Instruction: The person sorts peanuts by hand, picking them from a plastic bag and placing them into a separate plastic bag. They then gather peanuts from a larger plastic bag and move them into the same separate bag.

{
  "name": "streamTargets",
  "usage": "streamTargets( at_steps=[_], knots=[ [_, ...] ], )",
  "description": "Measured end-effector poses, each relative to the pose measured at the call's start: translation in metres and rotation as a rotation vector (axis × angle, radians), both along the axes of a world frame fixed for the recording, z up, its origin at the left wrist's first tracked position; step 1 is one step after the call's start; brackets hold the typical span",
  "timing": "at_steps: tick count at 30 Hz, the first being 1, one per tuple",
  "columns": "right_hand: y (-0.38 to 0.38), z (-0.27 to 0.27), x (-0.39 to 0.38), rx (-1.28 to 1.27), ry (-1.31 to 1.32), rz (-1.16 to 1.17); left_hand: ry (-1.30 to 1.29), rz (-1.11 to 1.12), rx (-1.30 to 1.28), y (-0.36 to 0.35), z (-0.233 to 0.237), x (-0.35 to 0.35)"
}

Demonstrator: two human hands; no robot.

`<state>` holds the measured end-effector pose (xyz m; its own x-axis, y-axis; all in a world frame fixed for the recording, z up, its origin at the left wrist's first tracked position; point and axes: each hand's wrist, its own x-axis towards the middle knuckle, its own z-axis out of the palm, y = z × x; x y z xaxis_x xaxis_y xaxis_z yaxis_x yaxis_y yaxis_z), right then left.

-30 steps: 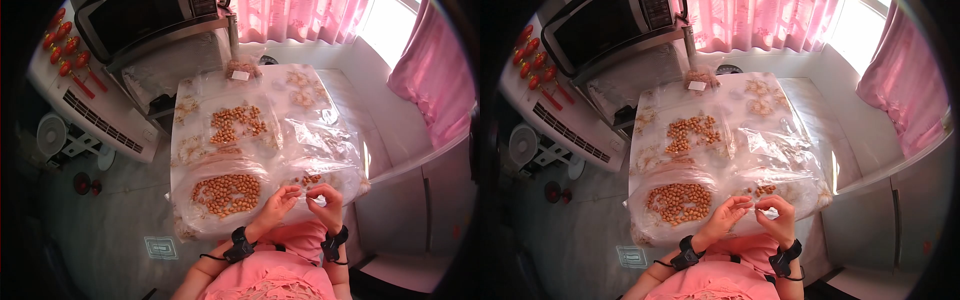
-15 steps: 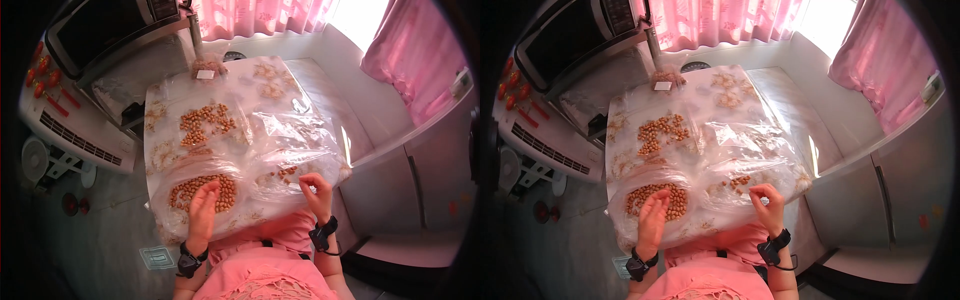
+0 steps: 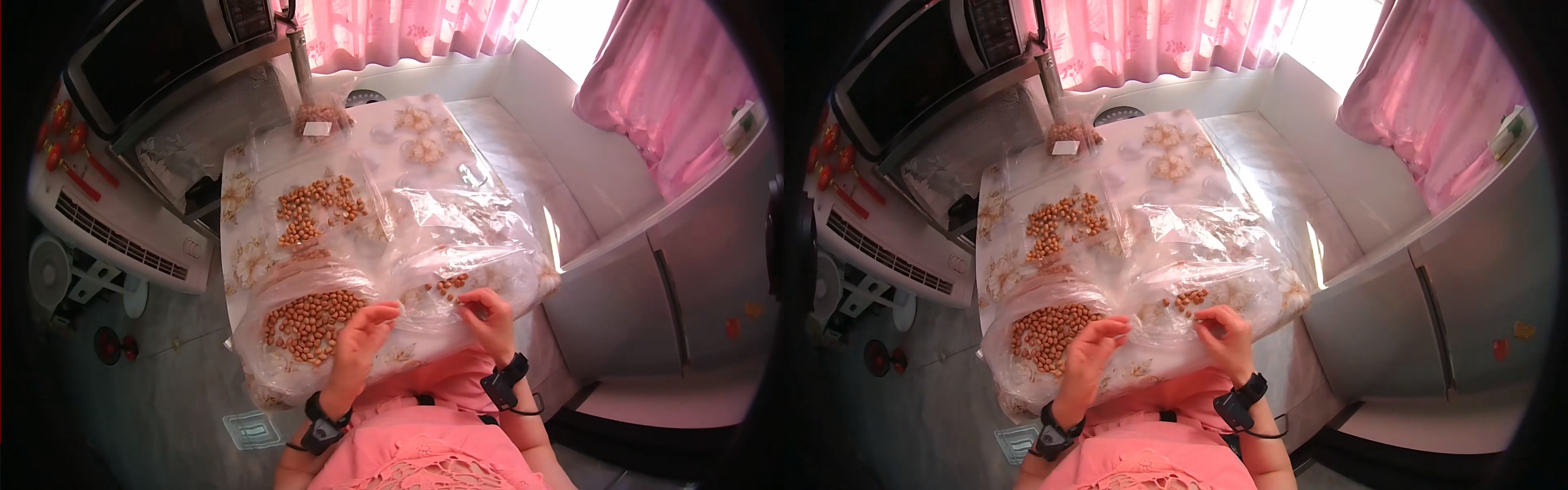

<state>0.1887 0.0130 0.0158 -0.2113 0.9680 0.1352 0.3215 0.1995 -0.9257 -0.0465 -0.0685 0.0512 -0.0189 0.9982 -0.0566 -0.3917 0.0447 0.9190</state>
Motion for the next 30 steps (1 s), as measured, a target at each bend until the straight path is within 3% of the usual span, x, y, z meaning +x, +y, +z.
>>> streamTargets(
  at_steps=[4, 7, 15, 21, 24, 30],
  knots=[
    [0.000, 0.001, -0.003, 0.037, -0.004, -0.028, -0.095, -0.239, -0.050, 0.021, -0.015, 0.030],
    [0.002, 0.000, -0.004, 0.051, -0.009, -0.056, -0.105, -0.261, -0.083, 0.029, -0.024, 0.041],
    [0.007, -0.006, -0.009, 0.055, -0.147, -0.062, -0.117, -0.213, -0.104, 0.028, -0.045, 0.042],
    [0.004, -0.008, -0.007, 0.054, -0.098, -0.094, -0.132, -0.218, -0.094, 0.028, -0.045, 0.043],
    [0.004, -0.007, -0.008, 0.047, 0.053, -0.081, -0.124, -0.225, -0.083, 0.029, -0.047, 0.041],
    [-0.001, 0.020, -0.022, 0.163, 0.044, 0.097, -0.094, -0.169, -0.092, 0.028, -0.056, 0.045]
  ],
)
